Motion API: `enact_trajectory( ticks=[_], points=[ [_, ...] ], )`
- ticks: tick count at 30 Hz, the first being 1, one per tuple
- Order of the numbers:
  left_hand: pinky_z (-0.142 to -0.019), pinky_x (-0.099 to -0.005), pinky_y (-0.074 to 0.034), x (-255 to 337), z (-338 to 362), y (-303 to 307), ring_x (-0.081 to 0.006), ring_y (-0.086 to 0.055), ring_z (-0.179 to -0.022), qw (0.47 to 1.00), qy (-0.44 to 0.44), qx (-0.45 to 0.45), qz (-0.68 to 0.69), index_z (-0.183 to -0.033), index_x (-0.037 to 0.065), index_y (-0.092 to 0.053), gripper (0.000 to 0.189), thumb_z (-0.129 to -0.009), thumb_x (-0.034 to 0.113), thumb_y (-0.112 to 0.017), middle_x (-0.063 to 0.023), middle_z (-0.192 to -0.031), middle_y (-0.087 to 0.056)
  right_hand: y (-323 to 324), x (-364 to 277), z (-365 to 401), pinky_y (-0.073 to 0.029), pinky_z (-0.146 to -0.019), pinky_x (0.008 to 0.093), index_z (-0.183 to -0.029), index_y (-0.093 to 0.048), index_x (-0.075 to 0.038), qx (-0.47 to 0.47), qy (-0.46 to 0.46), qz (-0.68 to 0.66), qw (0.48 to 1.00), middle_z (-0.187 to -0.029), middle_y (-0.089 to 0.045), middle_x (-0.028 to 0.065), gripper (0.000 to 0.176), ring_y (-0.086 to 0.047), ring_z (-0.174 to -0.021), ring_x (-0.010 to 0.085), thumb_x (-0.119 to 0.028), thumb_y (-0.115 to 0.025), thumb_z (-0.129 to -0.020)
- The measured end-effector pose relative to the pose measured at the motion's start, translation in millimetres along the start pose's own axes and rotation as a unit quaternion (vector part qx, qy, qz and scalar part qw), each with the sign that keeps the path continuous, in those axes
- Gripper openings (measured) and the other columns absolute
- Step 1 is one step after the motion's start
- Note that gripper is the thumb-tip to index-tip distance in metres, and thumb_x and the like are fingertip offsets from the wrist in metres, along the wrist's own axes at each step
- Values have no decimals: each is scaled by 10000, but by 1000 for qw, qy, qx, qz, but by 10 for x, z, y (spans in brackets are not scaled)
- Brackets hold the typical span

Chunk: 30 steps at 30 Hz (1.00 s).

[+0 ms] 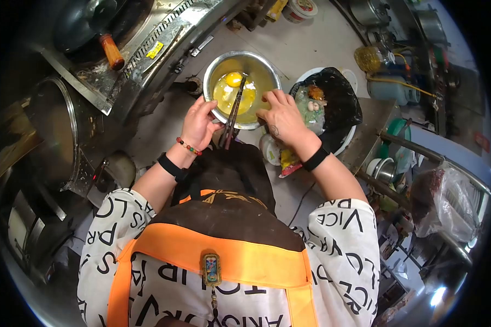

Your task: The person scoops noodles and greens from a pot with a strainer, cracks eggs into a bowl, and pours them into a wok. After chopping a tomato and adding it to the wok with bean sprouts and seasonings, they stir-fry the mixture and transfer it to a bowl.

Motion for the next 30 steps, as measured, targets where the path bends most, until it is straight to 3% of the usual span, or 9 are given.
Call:
enact_trajectory(
  ticks=[3, 8, 9, 13, 16, 19, 27, 29, 30],
  points=[
    [-682, -360, -526, -6, 11, 55, -158, -586, -830, 1000, -10, -1, 4, -1025, 31, -495, 171, -876, 111, -469, -72, -957, -571, 70, 44, -41, -406, -823, 381, -825, -663, -108, -30, 41, -28, 998, -1039, -519, 91, 216, -461, -1033, 274, -66, -591, -625],
    [-674, -354, -521, -29, 60, 184, -150, -577, -826, 999, -23, 18, 16, -1014, 37, -498, 160, -873, 107, -469, -65, -944, -567, -16, 479, 598, -422, -812, 382, -751, -648, -49, -46, -98, 55, 993, -1043, -527, 134, 189, -476, -1028, 288, -98, -657, -569],
    [-676, -355, -518, -10, 86, 185, -150, -574, -828, 999, -26, 30, 18, -1013, 40, -497, 159, -873, 109, -469, -66, -945, -567, -42, 419, 645, -427, -840, 410, -936, -636, -56, -24, -72, 102, 992, -1111, -489, 178, 362, -465, -1065, 306, -84, -678, -578],
    [-749, -401, -509, -19, 97, 408, -187, -580, -877, 999, -34, 38, 16, -1090, 53, -476, 216, -884, 110, -456, -82, -1007, -567, 152, -722, 117, -442, -850, 405, -1243, -463, -121, -36, -6, -249, 968, -1199, -409, 193, 668, -508, -1011, 334, -104, -725, -628],
    [-758, -407, -510, 98, 274, 376, -197, -581, -899, 996, -51, 66, 15, -1091, 50, -475, 213, -886, 105, -448, -87, -1014, -569, -163, -976, -119, -482, -777, 358, -1141, -547, -113, 16, 89, -227, 970, -1117, -473, 169, 484, -563, -896, 327, -91, -697, -681],
    [-742, -401, -524, 310, 526, 433, -197, -594, -882, 993, -67, 101, -6, -1064, 48, -476, 185, -890, 105, -444, -92, -1003, -572, -233, -844, -228, -506, -616, 347, -896, -635, -44, 205, 43, -254, 944, -907, -598, 138, 165, -608, -723, 315, -69, -654, -734],
    [-578, -329, -543, 624, 1239, 840, -168, -620, -708, 966, -156, 194, -70, -937, 41, -486, 82, -880, 98, -475, -89, -878, -591, -234, -976, -497, -488, -643, 399, -822, -650, -30, -7, -75, -214, 974, -715, -600, 202, 92, -593, -705, 368, -60, -580, -770],
    [-548, -304, -534, 722, 1406, 909, -145, -612, -676, 956, -193, 215, -57, -859, 62, -478, 33, -872, 91, -486, -67, -826, -585, -303, -1066, -625, -481, -618, 405, -805, -653, -29, 43, 0, -189, 981, -724, -599, 206, 92, -589, -680, 371, -71, -577, -773],
    [-649, -344, -538, 663, 1436, 1167, -155, -609, -783, 949, -195, 219, -116, -957, 70, -503, 83, -891, 109, -472, -64, -925, -590, -332, -1148, -690, -480, -619, 412, -797, -649, -28, -3, 56, -226, 973, -720, -600, 203, 92, -588, -682, 370, -84, -580, -774]
  ],
)
Point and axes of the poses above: each hand's wrist, its own z-axis away from the middle knuckle, its own y-axis out of the back of the hand, x = y × z, the point moved 1 cm from there along -z, towards the middle knuckle
